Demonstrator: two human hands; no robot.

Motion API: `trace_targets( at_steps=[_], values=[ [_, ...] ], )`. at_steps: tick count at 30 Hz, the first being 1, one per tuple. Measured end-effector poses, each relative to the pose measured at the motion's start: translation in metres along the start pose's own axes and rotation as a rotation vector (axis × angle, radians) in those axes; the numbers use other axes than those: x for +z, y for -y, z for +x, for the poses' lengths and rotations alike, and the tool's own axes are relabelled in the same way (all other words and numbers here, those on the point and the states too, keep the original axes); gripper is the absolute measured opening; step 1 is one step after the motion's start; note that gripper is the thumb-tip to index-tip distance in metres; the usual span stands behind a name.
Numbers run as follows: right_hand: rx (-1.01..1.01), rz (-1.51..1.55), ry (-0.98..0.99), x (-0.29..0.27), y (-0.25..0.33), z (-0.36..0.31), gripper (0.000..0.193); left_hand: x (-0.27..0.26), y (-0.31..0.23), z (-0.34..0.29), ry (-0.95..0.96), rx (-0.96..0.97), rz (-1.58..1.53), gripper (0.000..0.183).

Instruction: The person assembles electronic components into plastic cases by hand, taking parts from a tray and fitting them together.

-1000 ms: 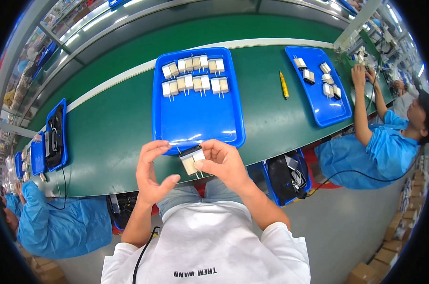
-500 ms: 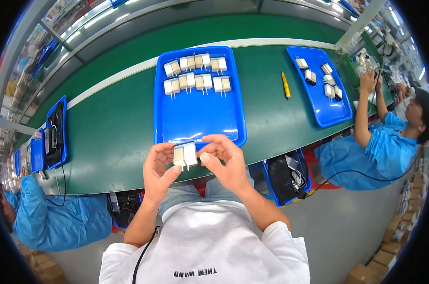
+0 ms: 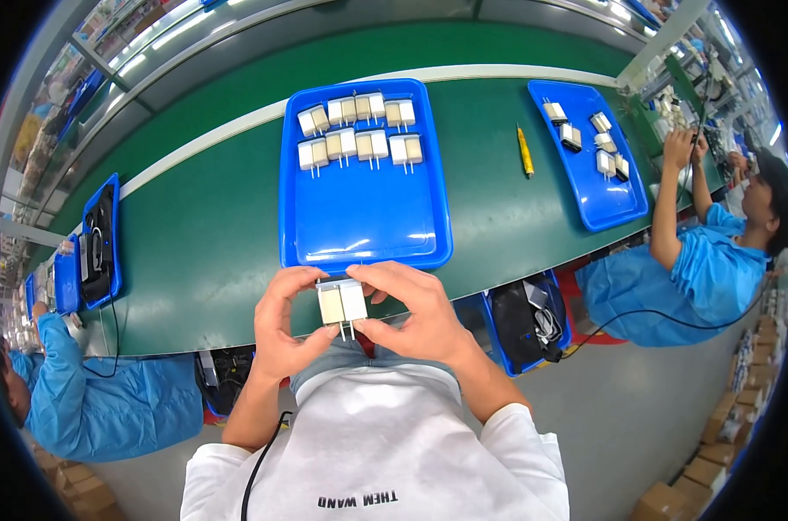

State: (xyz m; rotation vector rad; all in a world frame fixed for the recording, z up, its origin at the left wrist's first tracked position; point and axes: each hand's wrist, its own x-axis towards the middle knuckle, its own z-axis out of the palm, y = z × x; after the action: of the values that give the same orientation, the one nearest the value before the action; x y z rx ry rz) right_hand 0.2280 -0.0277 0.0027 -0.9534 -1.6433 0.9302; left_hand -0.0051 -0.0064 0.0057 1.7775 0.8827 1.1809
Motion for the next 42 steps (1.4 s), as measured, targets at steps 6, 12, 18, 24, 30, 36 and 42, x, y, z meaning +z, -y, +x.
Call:
trace_targets(
  at_steps=[6, 12, 18, 24, 30, 36, 42],
  values=[
    [-0.043, -0.051, 0.032, -0.003, 0.011, 0.004, 0.061, -0.006, -0.003, 0.004, 0.069, 0.124, 0.110, 0.059],
    [-0.178, -0.190, 0.014, -0.003, 0.017, 0.006, 0.059, -0.009, -0.007, 0.005, 0.101, 0.164, 0.111, 0.063],
    [-0.245, -0.221, -0.015, -0.003, 0.022, 0.009, 0.054, -0.009, -0.006, 0.004, 0.082, 0.226, 0.131, 0.064],
    [-0.268, -0.248, -0.028, -0.002, 0.024, 0.008, 0.053, -0.006, -0.005, 0.003, 0.055, 0.264, 0.131, 0.062],
    [-0.303, -0.273, -0.054, 0.000, 0.023, 0.007, 0.052, -0.004, -0.005, 0.002, 0.039, 0.270, 0.164, 0.062],
    [-0.303, -0.280, -0.064, 0.002, 0.021, 0.007, 0.051, -0.003, -0.003, 0.001, 0.022, 0.250, 0.149, 0.061],
    [-0.291, -0.307, -0.062, 0.002, 0.018, 0.008, 0.052, 0.001, 0.002, 0.000, 0.010, 0.240, 0.166, 0.059]
  ],
)
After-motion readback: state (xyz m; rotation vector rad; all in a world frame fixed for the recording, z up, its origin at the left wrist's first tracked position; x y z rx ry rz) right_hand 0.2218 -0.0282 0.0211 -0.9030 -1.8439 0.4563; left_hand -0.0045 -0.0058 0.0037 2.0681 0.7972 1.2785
